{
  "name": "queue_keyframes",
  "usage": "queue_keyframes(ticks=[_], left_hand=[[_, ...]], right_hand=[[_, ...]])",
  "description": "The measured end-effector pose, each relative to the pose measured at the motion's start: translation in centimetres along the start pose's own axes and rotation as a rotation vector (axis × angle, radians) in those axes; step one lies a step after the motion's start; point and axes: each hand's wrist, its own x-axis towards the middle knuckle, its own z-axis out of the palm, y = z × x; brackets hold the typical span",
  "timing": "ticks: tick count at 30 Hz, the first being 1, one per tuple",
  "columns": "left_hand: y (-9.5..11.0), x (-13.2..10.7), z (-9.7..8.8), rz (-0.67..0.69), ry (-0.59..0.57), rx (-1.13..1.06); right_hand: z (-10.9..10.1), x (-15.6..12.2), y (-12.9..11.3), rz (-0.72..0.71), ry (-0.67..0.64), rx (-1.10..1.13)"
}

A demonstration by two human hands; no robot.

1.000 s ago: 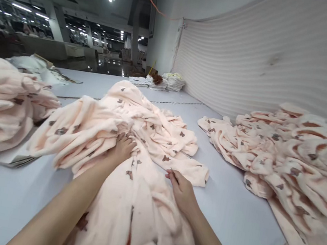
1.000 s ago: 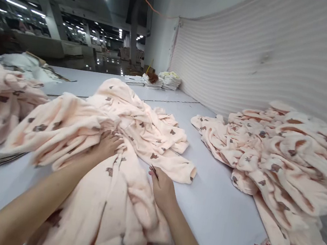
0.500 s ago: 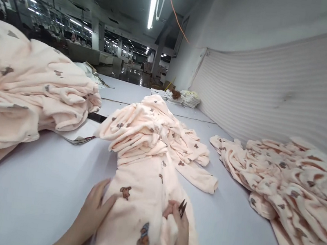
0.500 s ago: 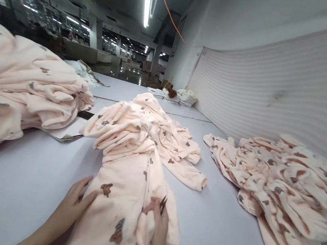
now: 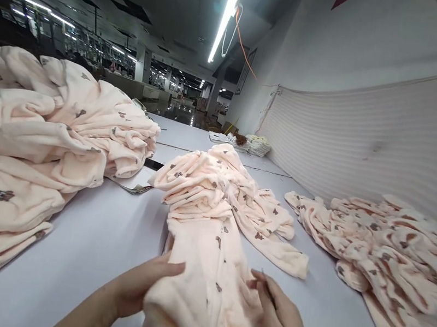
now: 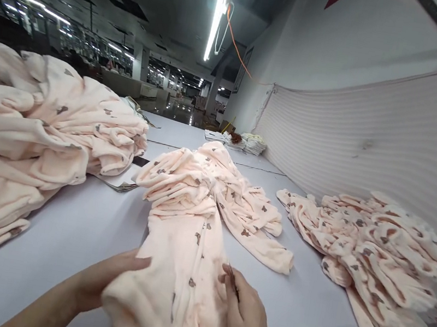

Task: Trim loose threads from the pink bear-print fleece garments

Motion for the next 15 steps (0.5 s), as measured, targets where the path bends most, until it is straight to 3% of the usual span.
queue_keyframes(ticks=[2,6,9,12,15], left_hand=[[-0.9,0.8,1.4,0.037,0.032,0.041],[-2.0,1.4,3.5,0.034,0.086,0.004],[-2.7,0.7,4.1,0.083,0.116,0.045],[-4.4,0.4,4.0,0.288,0.314,0.258],[-6.6,1.0,3.7,0.519,0.546,0.488]], right_hand=[[0.7,-1.3,-1.8,-0.077,0.09,0.082],[4.7,-2.6,-4.0,-0.305,-0.009,0.135],[6.6,-1.9,-4.2,-0.328,-0.035,0.102],[6.6,-0.7,-3.3,-0.248,-0.03,0.178],[5.4,0.2,-2.4,-0.276,-0.019,0.117]])
